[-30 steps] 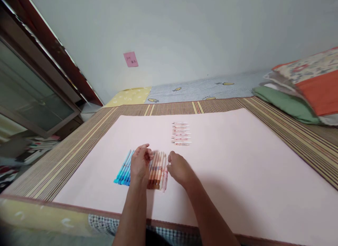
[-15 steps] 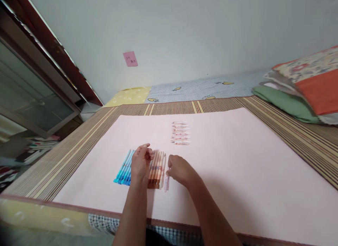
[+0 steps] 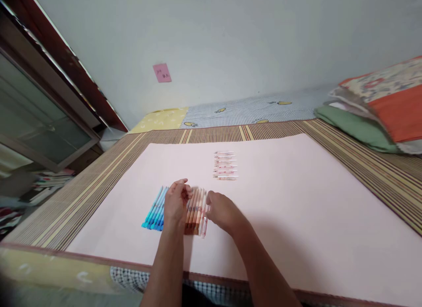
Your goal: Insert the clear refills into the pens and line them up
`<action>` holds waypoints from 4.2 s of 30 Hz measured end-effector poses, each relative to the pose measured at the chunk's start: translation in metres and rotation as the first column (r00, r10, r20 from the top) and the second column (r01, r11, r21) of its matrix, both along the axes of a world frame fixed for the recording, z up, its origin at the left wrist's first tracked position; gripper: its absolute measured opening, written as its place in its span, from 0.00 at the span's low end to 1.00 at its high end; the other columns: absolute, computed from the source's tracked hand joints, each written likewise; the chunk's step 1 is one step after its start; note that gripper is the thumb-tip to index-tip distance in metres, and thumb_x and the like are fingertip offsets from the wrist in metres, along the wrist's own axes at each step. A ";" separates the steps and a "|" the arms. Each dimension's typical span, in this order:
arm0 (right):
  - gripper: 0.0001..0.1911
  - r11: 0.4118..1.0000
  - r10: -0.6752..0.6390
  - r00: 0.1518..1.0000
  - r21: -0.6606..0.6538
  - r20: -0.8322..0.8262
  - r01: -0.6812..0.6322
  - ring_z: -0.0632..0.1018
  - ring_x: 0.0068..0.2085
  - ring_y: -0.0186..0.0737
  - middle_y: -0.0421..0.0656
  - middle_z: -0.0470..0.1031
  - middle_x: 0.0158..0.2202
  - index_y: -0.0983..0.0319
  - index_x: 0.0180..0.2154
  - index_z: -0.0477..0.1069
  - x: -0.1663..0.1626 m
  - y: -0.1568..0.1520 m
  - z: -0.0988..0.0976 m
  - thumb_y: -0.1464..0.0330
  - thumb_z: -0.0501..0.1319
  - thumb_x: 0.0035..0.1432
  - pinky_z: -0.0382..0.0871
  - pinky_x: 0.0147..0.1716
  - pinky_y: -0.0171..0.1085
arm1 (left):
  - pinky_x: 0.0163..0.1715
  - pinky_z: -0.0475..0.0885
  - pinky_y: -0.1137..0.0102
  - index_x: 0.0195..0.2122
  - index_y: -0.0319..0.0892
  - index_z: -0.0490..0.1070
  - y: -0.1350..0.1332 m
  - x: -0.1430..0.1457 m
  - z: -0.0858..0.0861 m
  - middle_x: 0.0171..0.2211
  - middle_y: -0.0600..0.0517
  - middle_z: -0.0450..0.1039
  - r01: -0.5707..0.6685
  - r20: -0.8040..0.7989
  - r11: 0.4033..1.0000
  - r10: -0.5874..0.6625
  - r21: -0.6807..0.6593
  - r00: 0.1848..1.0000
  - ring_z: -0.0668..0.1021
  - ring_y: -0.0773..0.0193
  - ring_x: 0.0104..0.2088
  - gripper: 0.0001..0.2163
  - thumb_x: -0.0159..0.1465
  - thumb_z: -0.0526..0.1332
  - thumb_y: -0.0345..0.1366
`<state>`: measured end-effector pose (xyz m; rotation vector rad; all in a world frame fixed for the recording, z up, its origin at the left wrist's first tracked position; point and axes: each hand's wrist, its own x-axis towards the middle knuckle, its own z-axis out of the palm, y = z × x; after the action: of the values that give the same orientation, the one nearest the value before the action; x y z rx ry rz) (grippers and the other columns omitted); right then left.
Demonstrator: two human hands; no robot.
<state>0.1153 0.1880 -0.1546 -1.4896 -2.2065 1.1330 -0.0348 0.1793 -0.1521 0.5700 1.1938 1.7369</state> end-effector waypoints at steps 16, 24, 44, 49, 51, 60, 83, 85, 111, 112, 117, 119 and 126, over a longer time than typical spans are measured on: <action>0.11 0.988 0.125 0.991 -0.099 0.048 -0.120 0.69 0.30 0.34 0.38 0.71 0.29 0.61 0.27 0.65 0.001 -0.004 0.003 0.79 0.63 0.42 0.53 0.27 0.33 | 0.23 0.62 0.74 0.36 0.39 0.70 0.000 0.001 -0.001 0.20 0.57 0.70 0.001 0.002 1.000 -0.001 -0.003 1.000 0.69 0.71 0.20 0.17 0.52 0.70 0.45; 0.11 0.994 0.093 0.996 -0.057 -0.009 -0.093 0.72 0.31 0.35 0.39 0.73 0.30 0.61 0.30 0.66 0.001 -0.003 -0.003 0.80 0.61 0.45 0.55 0.28 0.33 | 0.23 0.61 0.74 0.35 0.39 0.70 0.001 0.001 -0.003 0.19 0.58 0.69 0.001 -0.022 1.000 -0.001 0.002 1.000 0.69 0.71 0.19 0.16 0.52 0.70 0.44; 0.06 0.999 -0.026 0.992 0.039 -0.120 0.031 0.72 0.32 0.37 0.41 0.74 0.32 0.60 0.32 0.66 0.012 0.007 -0.004 0.76 0.59 0.52 0.60 0.30 0.35 | 0.22 0.60 0.75 0.34 0.39 0.70 0.000 -0.001 -0.001 0.19 0.58 0.71 0.062 -0.066 0.998 -0.063 -0.028 0.996 0.69 0.72 0.18 0.15 0.52 0.69 0.42; 0.04 0.979 -0.182 0.963 0.060 -0.197 0.197 0.70 0.27 0.36 0.38 0.69 0.26 0.59 0.31 0.65 0.038 0.014 0.005 0.72 0.54 0.58 0.59 0.28 0.34 | 0.23 0.60 0.75 0.35 0.39 0.71 -0.001 -0.002 -0.003 0.20 0.57 0.71 0.076 -0.057 0.997 -0.077 -0.024 0.995 0.69 0.72 0.19 0.14 0.53 0.69 0.42; 0.05 0.970 -0.209 0.958 0.079 -0.198 0.228 0.69 0.28 0.36 0.38 0.69 0.26 0.59 0.30 0.65 0.048 0.016 0.003 0.72 0.53 0.58 0.60 0.28 0.35 | 0.23 0.60 0.75 0.35 0.39 0.71 -0.001 -0.003 -0.003 0.20 0.57 0.71 0.085 -0.057 0.996 -0.086 -0.023 0.995 0.70 0.72 0.19 0.15 0.53 0.69 0.42; 0.05 0.982 -0.063 0.998 -0.177 0.017 0.065 0.68 0.24 0.33 0.37 0.68 0.23 0.61 0.25 0.67 0.045 0.009 0.000 0.76 0.60 0.47 0.56 0.24 0.34 | 0.23 0.60 0.75 0.34 0.39 0.70 0.002 -0.003 -0.005 0.19 0.57 0.70 0.073 -0.071 0.996 -0.076 -0.041 0.995 0.69 0.72 0.19 0.14 0.53 0.69 0.41; 0.22 0.879 -0.231 0.952 0.464 0.203 0.115 0.68 0.61 0.50 0.51 0.71 0.61 0.62 0.60 0.66 0.039 0.057 -0.029 0.74 0.53 0.65 0.60 0.57 0.46 | 0.24 0.62 0.74 0.35 0.39 0.71 0.002 -0.007 0.000 0.21 0.57 0.70 0.067 0.035 0.998 -0.066 -0.019 0.997 0.70 0.71 0.21 0.16 0.50 0.70 0.42; 0.19 0.884 -0.207 0.942 0.462 0.263 0.065 0.71 0.56 0.51 0.52 0.74 0.57 0.62 0.56 0.69 0.037 0.058 -0.025 0.74 0.54 0.65 0.61 0.51 0.44 | 0.24 0.63 0.74 0.35 0.39 0.71 0.003 -0.007 0.000 0.21 0.57 0.70 0.064 0.046 0.998 -0.063 -0.016 0.997 0.70 0.72 0.20 0.17 0.50 0.71 0.42; 0.07 0.896 -0.204 0.967 0.428 0.153 0.121 0.69 0.39 0.40 0.46 0.71 0.38 0.62 0.32 0.68 0.033 0.076 -0.032 0.77 0.54 0.59 0.56 0.37 0.36 | 0.22 0.62 0.75 0.34 0.39 0.70 0.007 -0.008 -0.001 0.20 0.57 0.71 0.115 0.064 0.993 -0.114 -0.001 0.991 0.70 0.72 0.19 0.17 0.50 0.71 0.43; 0.06 0.896 -0.219 0.965 0.423 0.147 0.140 0.69 0.38 0.40 0.45 0.71 0.37 0.62 0.32 0.68 0.032 0.076 -0.031 0.76 0.55 0.58 0.56 0.36 0.35 | 0.22 0.62 0.75 0.34 0.39 0.70 0.007 -0.008 -0.001 0.20 0.57 0.71 0.114 0.065 0.994 -0.113 -0.002 0.991 0.70 0.72 0.19 0.17 0.49 0.71 0.43; 0.09 0.895 -0.290 0.951 0.380 0.103 0.232 0.68 0.34 0.38 0.43 0.71 0.33 0.61 0.26 0.64 0.030 0.076 -0.031 0.76 0.55 0.57 0.53 0.32 0.35 | 0.22 0.62 0.75 0.35 0.39 0.71 0.008 -0.007 -0.003 0.20 0.57 0.71 0.108 0.073 0.994 -0.108 0.008 0.991 0.70 0.72 0.20 0.17 0.50 0.71 0.42; 0.09 0.893 -0.302 0.950 0.374 0.084 0.251 0.68 0.33 0.37 0.43 0.71 0.32 0.61 0.26 0.63 0.031 0.075 -0.031 0.77 0.55 0.55 0.53 0.31 0.35 | 0.22 0.62 0.76 0.35 0.38 0.71 0.008 -0.006 -0.003 0.20 0.57 0.71 0.106 0.071 0.994 -0.106 0.006 0.992 0.70 0.73 0.20 0.17 0.50 0.71 0.42; 0.08 0.917 -0.238 0.971 0.325 -0.018 0.231 0.70 0.33 0.38 0.41 0.72 0.32 0.60 0.33 0.67 0.037 0.067 -0.032 0.78 0.55 0.53 0.56 0.33 0.34 | 0.22 0.62 0.76 0.36 0.38 0.70 0.008 -0.005 -0.003 0.20 0.57 0.71 0.117 0.060 0.993 -0.116 -0.023 0.991 0.70 0.73 0.19 0.18 0.50 0.71 0.44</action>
<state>0.1523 0.2547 -0.1865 -1.5695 -2.0354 0.6437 -0.0396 0.1877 -0.1551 0.5581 1.1191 1.6262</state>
